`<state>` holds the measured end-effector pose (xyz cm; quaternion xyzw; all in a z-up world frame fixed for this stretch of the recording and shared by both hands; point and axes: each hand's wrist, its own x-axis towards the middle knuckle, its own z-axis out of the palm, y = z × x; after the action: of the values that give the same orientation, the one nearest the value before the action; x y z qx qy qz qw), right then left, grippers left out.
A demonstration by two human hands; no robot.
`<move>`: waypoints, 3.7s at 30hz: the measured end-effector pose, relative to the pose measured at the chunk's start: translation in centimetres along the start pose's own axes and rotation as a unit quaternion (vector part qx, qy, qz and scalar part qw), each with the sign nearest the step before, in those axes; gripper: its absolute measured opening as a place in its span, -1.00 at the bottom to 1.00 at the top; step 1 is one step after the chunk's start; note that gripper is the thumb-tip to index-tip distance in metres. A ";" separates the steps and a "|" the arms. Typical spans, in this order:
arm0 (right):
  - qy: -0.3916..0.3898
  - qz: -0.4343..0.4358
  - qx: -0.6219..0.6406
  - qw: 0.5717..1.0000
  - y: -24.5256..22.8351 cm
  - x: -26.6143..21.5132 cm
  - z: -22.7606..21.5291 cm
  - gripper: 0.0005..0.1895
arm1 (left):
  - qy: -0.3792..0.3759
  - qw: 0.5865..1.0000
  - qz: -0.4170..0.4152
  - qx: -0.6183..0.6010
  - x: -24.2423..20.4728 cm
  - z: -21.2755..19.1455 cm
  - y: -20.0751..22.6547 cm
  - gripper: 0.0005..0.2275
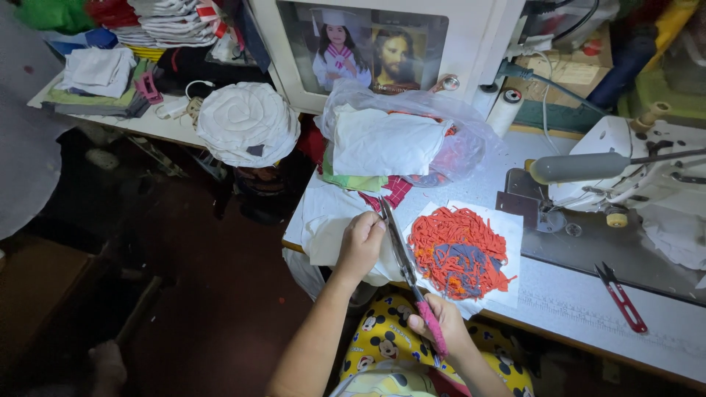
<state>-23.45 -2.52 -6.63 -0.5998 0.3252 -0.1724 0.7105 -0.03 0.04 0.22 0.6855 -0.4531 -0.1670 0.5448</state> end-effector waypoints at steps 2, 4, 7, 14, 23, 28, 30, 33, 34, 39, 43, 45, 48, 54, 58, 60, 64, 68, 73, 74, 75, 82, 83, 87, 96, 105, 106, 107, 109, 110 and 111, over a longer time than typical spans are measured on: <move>0.011 0.005 -0.016 1.000 -0.4 0.1 0.0 -0.37 | 0.001 1.000 0.002 0.004 0.0 -0.2 0.3 -0.78; -0.019 0.031 -0.074 0.997 -0.6 0.4 0.1 -0.38 | -0.001 0.998 0.032 0.051 -0.2 -0.4 0.9 -0.79; -0.047 0.032 -0.091 0.994 -0.7 0.9 -0.2 -0.35 | -0.024 0.998 0.018 0.049 -0.3 -1.0 2.0 -0.75; -0.011 0.012 -0.032 0.999 -0.5 1.0 0.3 -0.31 | -0.035 0.999 0.003 0.032 -0.4 -1.2 1.8 -0.74; 0.016 -0.018 -0.025 0.999 -0.1 0.1 0.6 -0.39 | -0.022 0.999 -0.023 -0.015 -0.4 -1.0 1.7 -0.80; -0.016 0.085 -0.174 0.981 -1.5 -1.8 -1.5 -0.30 | -0.010 1.000 0.003 0.010 0.2 -1.9 0.7 -0.81; -0.002 0.093 -0.226 0.970 -4.4 -4.4 -4.3 -0.39 | -0.017 1.000 0.017 0.018 0.7 -2.9 0.6 -0.85; 0.074 0.154 -0.324 0.931 -7.5 -8.3 -7.8 -0.56 | -0.073 0.996 -0.026 0.051 1.2 -3.4 3.2 -0.86; 0.139 0.199 -0.365 0.899 -8.3 -9.6 -8.9 -0.63 | -0.121 0.987 -0.078 0.076 1.4 -3.3 4.6 -0.76; 0.245 0.383 -0.465 0.759 -14.4 -12.3 -10.6 -0.52 | -0.150 0.950 -0.022 0.272 3.2 -1.0 3.2 -0.56; 0.249 0.393 -0.493 0.736 -16.0 -12.7 -12.5 -0.36 | -0.165 0.929 -0.067 0.325 4.2 0.5 2.6 -0.52; 0.255 0.407 -0.505 0.717 -15.8 -11.5 -13.8 -0.35 | -0.174 0.929 -0.063 0.322 4.6 0.9 2.3 -0.62; 0.256 0.394 -0.544 0.695 -14.5 -9.7 -15.8 -0.31 | -0.186 0.949 -0.050 0.250 4.9 -0.2 3.1 -0.74; 0.207 0.390 -0.591 0.675 -14.1 -6.9 -17.6 -0.35 | -0.196 0.971 -0.064 0.125 5.4 -3.7 6.5 -0.72; 0.168 0.385 -0.600 0.681 -14.0 -6.6 -18.4 -0.53 | -0.252 0.935 -0.050 0.244 5.5 -3.8 6.0 -0.57; 0.166 0.378 -0.603 0.682 -13.5 -6.7 -18.7 -0.53 | -0.255 0.923 -0.023 0.288 5.8 -2.9 3.8 -0.53; 0.179 0.353 -0.608 0.688 -12.5 -7.4 -19.2 -0.46 | -0.297 0.882 -0.047 0.363 5.9 -1.6 4.0 -0.47; 0.191 0.336 -0.599 0.701 -12.9 -8.2 -18.2 -0.46 | -0.273 0.887 -0.038 0.370 6.6 -0.7 1.8 -0.51; 0.266 0.246 -0.614 0.702 -12.3 -10.1 -16.7 -0.38 | -0.235 0.941 -0.137 0.201 4.6 -2.5 7.8 -0.62; 0.268 0.246 -0.613 0.702 -11.7 -10.4 -16.8 -0.38 | -0.235 0.941 -0.136 0.201 4.8 -2.7 7.0 -0.62; 0.295 0.191 -0.617 0.705 -11.1 -10.6 -16.9 -0.37 | -0.222 0.957 -0.108 0.151 5.0 -3.0 6.2 -0.67; 0.220 -0.054 -0.426 0.876 -14.3 -9.1 -8.6 -0.39 | -0.160 0.987 0.029 0.014 3.1 -6.0 8.4 -0.68; 0.218 -0.056 -0.426 0.876 -13.2 -7.4 -7.9 -0.39 | -0.158 0.987 0.030 0.015 2.9 -6.3 8.4 -0.68; 0.066 -0.185 -0.170 0.966 -10.8 -2.4 -3.5 -0.27 | -0.120 0.982 0.133 -0.051 0.7 -7.4 10.3 -0.64; 0.006 -0.237 0.053 0.970 -11.2 -0.1 0.8 -0.45 | -0.064 0.975 0.204 -0.061 -3.4 -7.4 13.7 -0.69; -0.001 -0.169 0.182 0.969 -7.5 -4.1 0.5 -0.74 | 0.192 0.954 0.228 -0.007 -9.3 -1.0 4.9 -0.87; 0.005 -0.155 0.167 0.974 -7.2 -4.9 0.8 -0.76 | 0.201 0.965 0.161 -0.051 -11.4 0.2 3.9 -0.83; 0.006 -0.159 0.167 0.973 -6.7 -4.9 0.6 -0.76 | 0.200 0.965 0.164 -0.052 -12.8 1.3 3.8 -0.83; -0.019 -0.094 0.107 0.990 -5.1 -5.4 0.4 -0.82 | -0.017 0.949 -0.014 -0.313 -16.5 3.5 3.1 -0.78; -0.017 -0.092 0.107 0.990 -3.8 -4.9 -0.1 -0.82 | -0.019 0.949 -0.016 -0.315 -16.8 4.4 1.8 -0.78; -0.026 -0.077 0.117 0.990 -2.5 -4.4 -0.7 -0.80 | -0.021 0.934 -0.077 -0.349 -17.1 5.3 0.6 -0.85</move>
<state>-26.74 -0.78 -3.17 -0.5399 0.2370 -0.2482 0.7686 -13.25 10.63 -5.63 0.4814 -0.3231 -0.3707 0.7255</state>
